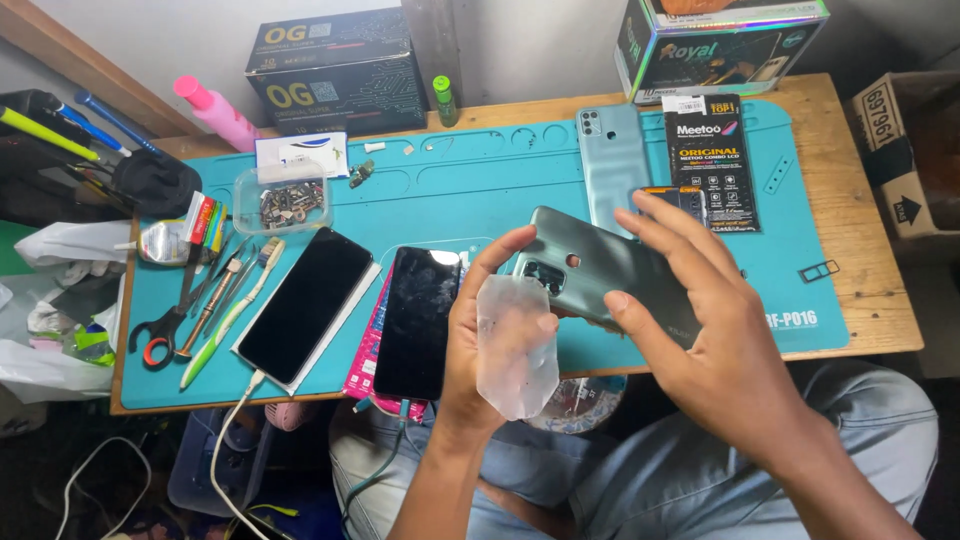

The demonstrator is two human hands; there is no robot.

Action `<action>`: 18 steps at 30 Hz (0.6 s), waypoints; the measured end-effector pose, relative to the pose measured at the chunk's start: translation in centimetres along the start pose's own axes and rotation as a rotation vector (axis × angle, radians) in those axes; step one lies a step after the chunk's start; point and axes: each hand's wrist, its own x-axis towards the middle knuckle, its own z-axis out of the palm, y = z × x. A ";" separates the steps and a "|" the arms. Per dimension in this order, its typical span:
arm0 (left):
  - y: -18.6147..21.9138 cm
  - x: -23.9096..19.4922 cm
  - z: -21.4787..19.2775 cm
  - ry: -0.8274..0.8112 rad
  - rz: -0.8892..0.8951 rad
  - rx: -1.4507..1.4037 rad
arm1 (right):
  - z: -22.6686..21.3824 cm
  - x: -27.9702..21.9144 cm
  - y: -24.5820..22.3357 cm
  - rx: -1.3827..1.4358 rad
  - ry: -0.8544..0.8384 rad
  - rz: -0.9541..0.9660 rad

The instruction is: The person removes a protective film from the back of a smartphone, cleans the camera area with a liquid from a pink bottle, and then handles small black rubber gaskets. The person works on a cluttered workbench with various tools and phone parts.

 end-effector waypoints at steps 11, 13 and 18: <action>-1.0 2.6 -1.0 -0.115 -0.090 -0.069 | 1.1 1.5 3.7 0.575 -0.067 0.604; -1.7 2.6 -1.4 -0.094 -0.115 -0.042 | 1.2 1.4 3.6 0.673 -0.067 0.654; -2.8 2.8 -1.3 0.112 -0.066 0.179 | 1.2 1.4 3.3 0.745 -0.031 0.800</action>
